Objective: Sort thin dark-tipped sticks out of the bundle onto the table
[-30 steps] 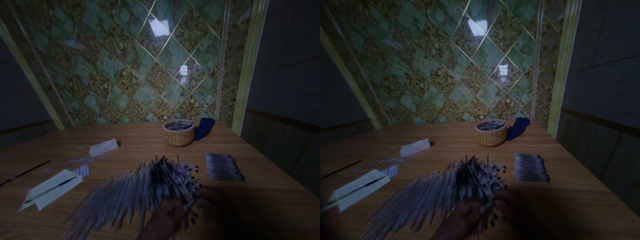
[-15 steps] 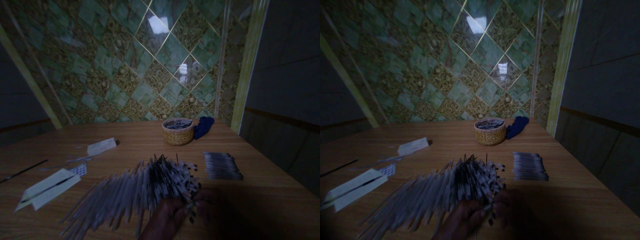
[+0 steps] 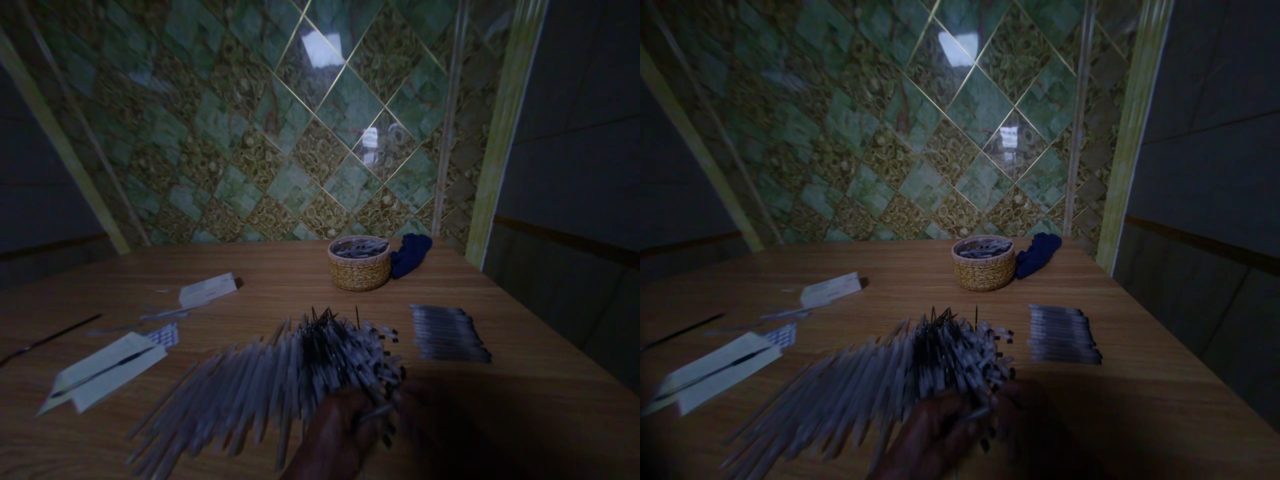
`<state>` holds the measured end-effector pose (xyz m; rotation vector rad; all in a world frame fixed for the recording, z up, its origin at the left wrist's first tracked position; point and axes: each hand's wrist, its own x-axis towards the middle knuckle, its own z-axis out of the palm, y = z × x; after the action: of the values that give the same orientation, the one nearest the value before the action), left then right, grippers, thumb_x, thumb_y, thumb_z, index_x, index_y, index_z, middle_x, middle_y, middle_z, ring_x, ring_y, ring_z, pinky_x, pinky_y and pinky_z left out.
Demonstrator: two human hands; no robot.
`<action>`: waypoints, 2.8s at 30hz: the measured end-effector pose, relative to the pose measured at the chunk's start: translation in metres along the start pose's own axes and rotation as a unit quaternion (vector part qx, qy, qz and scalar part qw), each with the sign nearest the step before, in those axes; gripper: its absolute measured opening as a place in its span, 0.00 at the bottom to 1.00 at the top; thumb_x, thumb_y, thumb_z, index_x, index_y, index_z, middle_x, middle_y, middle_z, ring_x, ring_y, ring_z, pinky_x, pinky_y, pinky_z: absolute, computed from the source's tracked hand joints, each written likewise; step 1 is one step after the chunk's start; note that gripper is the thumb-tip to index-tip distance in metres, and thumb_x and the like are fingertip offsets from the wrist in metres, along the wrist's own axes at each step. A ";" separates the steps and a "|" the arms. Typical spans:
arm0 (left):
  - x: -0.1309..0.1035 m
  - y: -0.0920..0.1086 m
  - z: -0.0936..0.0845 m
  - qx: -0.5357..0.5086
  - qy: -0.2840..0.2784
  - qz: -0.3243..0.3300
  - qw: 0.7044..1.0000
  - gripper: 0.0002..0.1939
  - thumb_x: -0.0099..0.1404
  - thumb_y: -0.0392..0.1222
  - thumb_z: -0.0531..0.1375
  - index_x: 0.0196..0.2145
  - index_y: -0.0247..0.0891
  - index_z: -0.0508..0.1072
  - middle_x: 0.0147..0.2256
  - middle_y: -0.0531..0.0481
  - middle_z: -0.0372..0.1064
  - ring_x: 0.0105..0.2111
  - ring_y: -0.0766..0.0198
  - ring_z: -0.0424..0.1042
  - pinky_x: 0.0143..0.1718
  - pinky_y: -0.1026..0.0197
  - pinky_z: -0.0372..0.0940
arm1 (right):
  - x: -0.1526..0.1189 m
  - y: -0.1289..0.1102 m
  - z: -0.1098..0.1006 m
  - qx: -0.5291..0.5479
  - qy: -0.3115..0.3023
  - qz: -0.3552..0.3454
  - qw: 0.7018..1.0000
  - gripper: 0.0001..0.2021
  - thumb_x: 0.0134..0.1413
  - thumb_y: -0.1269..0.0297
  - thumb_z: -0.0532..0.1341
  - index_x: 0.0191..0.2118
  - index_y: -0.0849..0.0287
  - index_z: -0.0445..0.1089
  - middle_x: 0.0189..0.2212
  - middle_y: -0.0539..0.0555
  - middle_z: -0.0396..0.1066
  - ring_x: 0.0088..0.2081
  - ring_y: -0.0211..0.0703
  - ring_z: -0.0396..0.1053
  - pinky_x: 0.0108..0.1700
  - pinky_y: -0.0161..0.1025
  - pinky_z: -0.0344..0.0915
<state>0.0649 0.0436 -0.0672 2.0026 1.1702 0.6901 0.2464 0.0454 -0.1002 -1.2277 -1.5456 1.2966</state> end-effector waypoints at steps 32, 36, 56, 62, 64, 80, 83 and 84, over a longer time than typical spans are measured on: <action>0.000 0.001 0.002 0.073 0.039 -0.013 0.996 0.07 0.54 0.29 0.53 0.21 0.36 0.61 0.27 0.52 0.61 0.30 0.65 0.62 0.29 0.66 0.53 | 0.002 -0.007 0.000 0.002 0.022 0.093 0.995 0.19 0.48 0.48 0.50 0.19 0.57 0.62 0.15 0.51 0.65 0.17 0.36 0.60 0.20 0.33 0.55; 0.002 -0.002 0.004 0.070 0.051 0.005 0.996 0.08 0.53 0.29 0.53 0.21 0.37 0.59 0.26 0.51 0.60 0.29 0.65 0.61 0.29 0.66 0.53 | 0.002 -0.010 0.001 0.025 0.012 0.099 0.995 0.19 0.49 0.47 0.50 0.20 0.57 0.61 0.14 0.49 0.63 0.15 0.34 0.57 0.18 0.32 0.52; 0.001 0.001 0.004 0.058 0.043 -0.011 0.997 0.07 0.55 0.31 0.52 0.21 0.37 0.60 0.27 0.52 0.60 0.29 0.65 0.61 0.29 0.66 0.54 | 0.005 -0.001 0.004 0.096 0.002 0.096 0.991 0.23 0.47 0.42 0.50 0.21 0.58 0.61 0.12 0.47 0.61 0.14 0.34 0.59 0.18 0.31 0.56; 0.002 -0.002 0.002 0.071 0.027 -0.041 0.996 0.06 0.53 0.29 0.52 0.21 0.37 0.60 0.28 0.52 0.61 0.30 0.64 0.63 0.31 0.65 0.55 | 0.008 0.004 0.002 0.102 0.035 0.066 0.992 0.19 0.47 0.47 0.51 0.23 0.59 0.61 0.15 0.47 0.63 0.15 0.33 0.60 0.20 0.31 0.57; 0.002 -0.005 0.001 0.081 0.023 -0.044 0.995 0.06 0.53 0.29 0.52 0.21 0.37 0.60 0.28 0.52 0.61 0.30 0.65 0.63 0.31 0.65 0.55 | 0.012 0.006 0.000 0.079 0.025 0.070 0.994 0.18 0.46 0.48 0.51 0.22 0.59 0.61 0.14 0.47 0.62 0.14 0.33 0.58 0.19 0.31 0.56; 0.005 -0.015 -0.010 0.115 0.097 -0.102 0.983 0.06 0.54 0.31 0.52 0.21 0.36 0.62 0.27 0.49 0.61 0.31 0.61 0.64 0.31 0.61 0.55 | 0.013 0.004 -0.011 -0.271 -0.013 -0.020 0.962 0.09 0.45 0.66 0.55 0.32 0.55 0.72 0.32 0.52 0.74 0.36 0.46 0.69 0.37 0.36 0.60; 0.005 -0.020 -0.008 0.106 0.112 -0.095 0.983 0.06 0.55 0.32 0.52 0.21 0.37 0.61 0.27 0.50 0.61 0.30 0.61 0.64 0.31 0.61 0.55 | 0.015 0.008 -0.005 -0.318 -0.017 -0.021 0.948 0.10 0.48 0.66 0.54 0.34 0.54 0.72 0.34 0.53 0.74 0.36 0.44 0.69 0.37 0.36 0.60; 0.005 -0.022 -0.008 0.102 0.117 -0.093 0.983 0.06 0.55 0.32 0.52 0.21 0.37 0.62 0.27 0.50 0.62 0.30 0.61 0.64 0.31 0.61 0.55 | 0.015 0.008 -0.004 -0.329 -0.019 -0.024 0.944 0.09 0.49 0.65 0.54 0.34 0.54 0.72 0.33 0.53 0.74 0.35 0.44 0.69 0.37 0.35 0.60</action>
<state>0.0501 0.0576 -0.0790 1.9803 1.6029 0.7509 0.2481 0.0609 -0.1082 -1.5505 -2.1146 0.7827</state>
